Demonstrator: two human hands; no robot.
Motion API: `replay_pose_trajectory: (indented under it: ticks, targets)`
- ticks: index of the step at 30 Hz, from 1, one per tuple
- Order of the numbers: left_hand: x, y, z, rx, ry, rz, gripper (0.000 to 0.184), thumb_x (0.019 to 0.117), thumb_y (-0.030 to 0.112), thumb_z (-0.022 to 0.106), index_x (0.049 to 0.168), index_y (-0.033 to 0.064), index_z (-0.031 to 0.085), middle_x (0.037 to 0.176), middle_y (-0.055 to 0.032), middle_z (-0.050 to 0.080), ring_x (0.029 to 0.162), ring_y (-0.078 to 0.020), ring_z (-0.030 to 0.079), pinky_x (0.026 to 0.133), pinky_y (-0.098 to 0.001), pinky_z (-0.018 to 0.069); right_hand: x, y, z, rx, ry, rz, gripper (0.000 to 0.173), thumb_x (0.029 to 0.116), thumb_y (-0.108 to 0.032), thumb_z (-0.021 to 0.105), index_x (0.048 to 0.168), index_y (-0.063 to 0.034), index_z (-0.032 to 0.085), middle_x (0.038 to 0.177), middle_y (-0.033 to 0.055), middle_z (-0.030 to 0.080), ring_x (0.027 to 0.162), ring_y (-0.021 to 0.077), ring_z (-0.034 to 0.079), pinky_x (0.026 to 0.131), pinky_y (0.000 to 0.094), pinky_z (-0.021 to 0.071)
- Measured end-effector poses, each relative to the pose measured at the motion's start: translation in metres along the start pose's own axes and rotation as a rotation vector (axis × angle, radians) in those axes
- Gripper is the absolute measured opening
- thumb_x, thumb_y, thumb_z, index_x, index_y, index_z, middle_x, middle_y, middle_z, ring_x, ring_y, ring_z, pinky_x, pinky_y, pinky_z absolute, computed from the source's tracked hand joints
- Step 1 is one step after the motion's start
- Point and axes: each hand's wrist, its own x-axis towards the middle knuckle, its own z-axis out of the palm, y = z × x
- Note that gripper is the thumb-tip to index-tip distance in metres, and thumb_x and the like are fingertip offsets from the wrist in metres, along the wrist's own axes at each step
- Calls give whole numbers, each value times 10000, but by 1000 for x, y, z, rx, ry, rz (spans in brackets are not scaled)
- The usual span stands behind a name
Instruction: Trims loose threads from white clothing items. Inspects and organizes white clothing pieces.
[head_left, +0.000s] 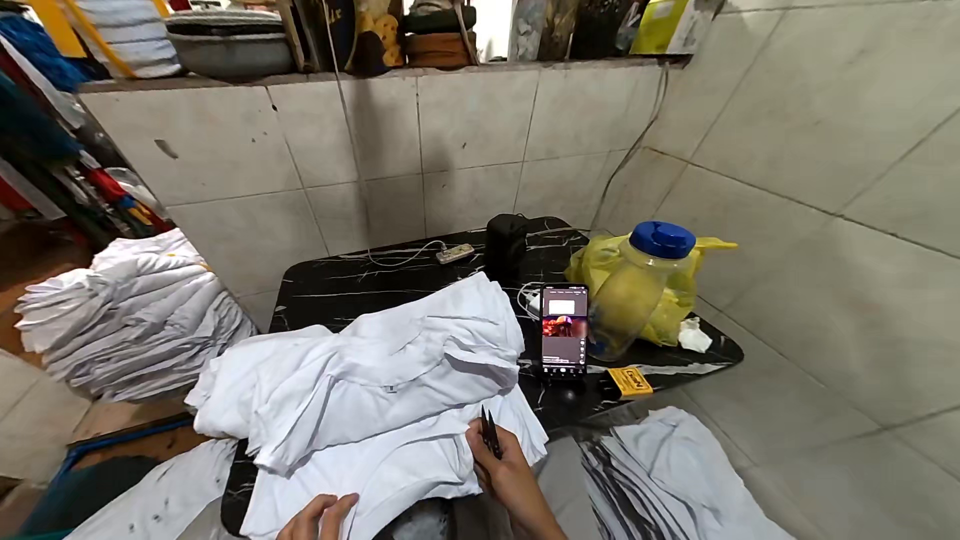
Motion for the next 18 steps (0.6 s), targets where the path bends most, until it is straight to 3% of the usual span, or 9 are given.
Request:
replay_pose_trajectory:
  ticks: [3, 6, 10, 13, 18]
  targets:
    - [12, 18, 3, 14, 61, 28, 242, 968, 185, 577, 1120, 141, 761, 1177, -151, 688, 1145, -377, 597, 1001, -559, 389, 1, 0, 1, -1, 11, 4, 111, 1032, -170, 537, 977, -119, 618, 586, -100, 427, 436, -2, 362, 417, 183, 339]
    - [23, 40, 9, -80, 65, 93, 200, 972, 280, 659, 1080, 160, 778, 1158, -86, 723, 1154, -311, 612, 1006, -545, 376, 1, 0, 1, 11, 13, -4, 112, 1030, -159, 537, 978, -115, 626, 588, -103, 440, 438, -9, 366, 421, 174, 336]
    - [39, 63, 26, -302, 21, 231, 274, 970, 332, 698, 1117, 111, 767, 1129, -55, 755, 1094, -240, 683, 987, -469, 507, 1, 0, 1, 8, 14, -20, 116, 1032, -150, 538, 979, -104, 631, 603, -96, 462, 451, -10, 380, 428, 169, 344]
    - [47, 72, 46, -360, 32, 266, 334, 960, 373, 704, 1159, 109, 752, 1094, -16, 768, 1039, -171, 700, 966, -406, 527, 1, 0, 2, 9, 26, -24, 123, 1031, -137, 542, 971, -94, 640, 607, -92, 477, 460, -9, 391, 437, 171, 351]
    - [52, 79, 68, -396, 91, 287, 301, 910, 280, 717, 1138, 94, 780, 990, -26, 765, 919, -151, 702, 832, -322, 573, 2, 2, 2, -18, 56, -37, 131, 1029, -146, 559, 969, -81, 656, 613, -87, 485, 466, -9, 392, 444, 173, 353]
